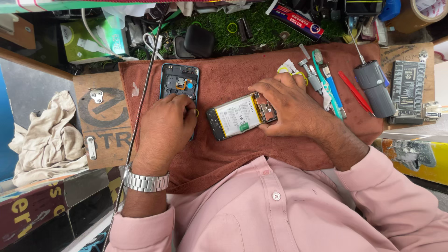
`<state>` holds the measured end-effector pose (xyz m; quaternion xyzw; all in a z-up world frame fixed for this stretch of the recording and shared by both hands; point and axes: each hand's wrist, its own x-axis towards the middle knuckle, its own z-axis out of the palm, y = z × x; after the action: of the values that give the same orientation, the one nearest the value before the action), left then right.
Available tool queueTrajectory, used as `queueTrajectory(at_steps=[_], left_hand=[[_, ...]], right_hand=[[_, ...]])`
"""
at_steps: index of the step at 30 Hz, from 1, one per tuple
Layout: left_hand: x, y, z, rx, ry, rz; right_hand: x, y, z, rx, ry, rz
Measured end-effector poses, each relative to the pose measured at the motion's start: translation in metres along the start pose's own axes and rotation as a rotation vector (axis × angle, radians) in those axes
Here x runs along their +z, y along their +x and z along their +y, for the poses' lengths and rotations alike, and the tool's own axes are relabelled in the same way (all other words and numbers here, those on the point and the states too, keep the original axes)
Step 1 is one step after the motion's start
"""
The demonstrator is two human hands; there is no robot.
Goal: The person repairs a disassembled smartphone by manipulating internal components and securing them with a screwdriver. They handle the phone's battery and motherboard, using a precision screwdriver to tighten screws on the internal frame. The person also uses their fingers to adjust small connectors and parts within the device.
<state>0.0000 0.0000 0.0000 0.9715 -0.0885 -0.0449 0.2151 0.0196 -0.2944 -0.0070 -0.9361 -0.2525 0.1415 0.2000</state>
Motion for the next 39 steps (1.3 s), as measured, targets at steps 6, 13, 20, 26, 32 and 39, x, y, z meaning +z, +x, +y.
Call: queueTrajectory(at_steps=[6,13,20,26,32,39], left_hand=[[0.011,0.005,0.041,0.192,-0.195,0.265],[0.041,0.017,0.081,0.292,-0.384,0.329],[0.020,0.027,0.013,0.112,-0.102,0.424],[0.001,0.031,-0.010,0.095,-0.008,0.286],[-0.009,0.031,-0.003,0.111,-0.036,0.218],[-0.017,0.029,0.038,0.050,-0.476,-0.068]], right_hand=[[0.007,-0.006,0.003,-0.174,0.015,0.244],[0.035,-0.004,0.011,0.307,1.834,0.046],[0.016,-0.011,0.040,0.137,1.199,0.431],[0.006,-0.022,0.017,0.144,0.541,0.635],[0.021,-0.036,0.016,0.116,0.583,0.612],[0.049,-0.054,0.017,0.107,1.158,0.407]])
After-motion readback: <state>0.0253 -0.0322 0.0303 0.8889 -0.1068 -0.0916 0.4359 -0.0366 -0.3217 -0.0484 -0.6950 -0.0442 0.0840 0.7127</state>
